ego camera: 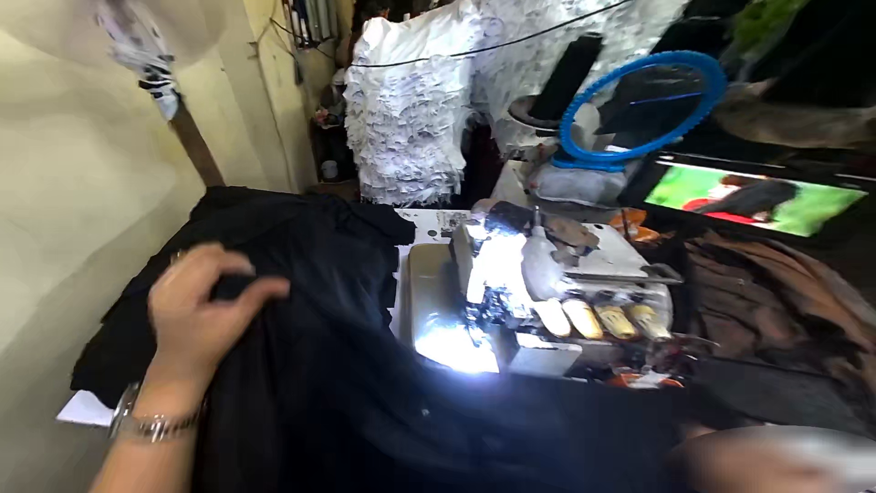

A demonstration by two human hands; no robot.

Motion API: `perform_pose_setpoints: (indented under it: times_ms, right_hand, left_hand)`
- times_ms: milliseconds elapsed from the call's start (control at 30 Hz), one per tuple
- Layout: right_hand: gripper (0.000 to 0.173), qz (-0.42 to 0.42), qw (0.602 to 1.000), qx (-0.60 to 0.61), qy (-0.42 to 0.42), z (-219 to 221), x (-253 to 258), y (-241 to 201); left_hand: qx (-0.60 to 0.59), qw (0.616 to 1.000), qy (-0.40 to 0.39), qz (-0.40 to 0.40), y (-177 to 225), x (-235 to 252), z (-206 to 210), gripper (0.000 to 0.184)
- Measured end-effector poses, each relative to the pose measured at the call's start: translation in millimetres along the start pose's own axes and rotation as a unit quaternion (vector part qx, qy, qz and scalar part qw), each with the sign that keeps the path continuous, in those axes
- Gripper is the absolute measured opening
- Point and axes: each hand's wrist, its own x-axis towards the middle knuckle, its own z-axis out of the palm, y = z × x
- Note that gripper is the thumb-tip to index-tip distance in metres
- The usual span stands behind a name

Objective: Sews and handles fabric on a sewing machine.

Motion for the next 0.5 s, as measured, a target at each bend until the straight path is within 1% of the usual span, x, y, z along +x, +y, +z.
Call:
perform_pose_setpoints:
  times_ms: [33,67,100,133,167,200,233,267,300,333,400,467,500]
  right_hand:
    - [0.026,0.065,0.997,0.02,0.022,27.4,3.9,6.8]
    - [0.024,0.125,0.99,0.034,0.047,50.6,7.3,14.8]
    - [0.023,0.172,0.982,0.046,0.067,69.1,10.7,24.0]
    - [0.022,0.203,0.975,0.057,0.075,81.6,14.4,35.1]
    - [0.023,0.227,0.969,0.057,0.075,89.4,17.1,46.6]
    - [0.027,0.248,0.965,0.046,0.073,94.7,18.4,57.0]
    - [0.031,0.264,0.961,0.029,0.072,98.8,18.4,65.9]
    - [0.033,0.274,0.959,0.014,0.069,102.7,16.9,73.1]
    - [0.036,0.278,0.959,0.003,0.058,105.9,13.5,78.8]
    - [0.041,0.279,0.959,-0.001,0.039,108.6,8.1,81.5]
    - [0.047,0.28,0.96,0.0,-0.011,112.9,-7.4,81.4]
    - [0.048,0.284,0.956,-0.012,-0.072,113.3,-21.8,85.5]
    - [0.043,0.287,0.953,-0.012,-0.09,113.1,-26.5,89.3]
  left_hand:
    - [0.055,0.997,-0.049,-0.007,-5.7,14.5,21.7,0.046]
    - [0.081,0.988,-0.125,-0.036,-4.4,24.5,44.4,0.04]
    - [0.074,0.977,-0.191,-0.065,4.4,28.8,67.8,0.036]
    - [0.049,0.968,-0.235,-0.071,20.1,25.0,89.6,0.032]
    - [0.007,0.964,-0.261,-0.051,42.0,12.0,107.9,0.026]
    - [-0.053,0.958,-0.28,-0.022,67.6,-9.2,122.0,0.022]
    - [-0.123,0.947,-0.296,-0.002,92.9,-34.6,132.3,0.024]
    - [-0.185,0.934,-0.305,0.01,115.3,-59.0,138.0,0.027]
    - [-0.213,0.932,-0.294,0.017,131.4,-80.1,141.6,0.029]
    - [-0.212,0.939,-0.27,0.015,140.3,-95.9,143.7,0.029]
    - [-0.174,0.961,-0.216,-0.011,144.1,-111.0,143.8,0.027]
    - [-0.123,0.97,-0.204,-0.042,142.3,-112.7,140.3,0.027]
    - [-0.096,0.972,-0.209,-0.051,141.6,-111.8,140.1,0.028]
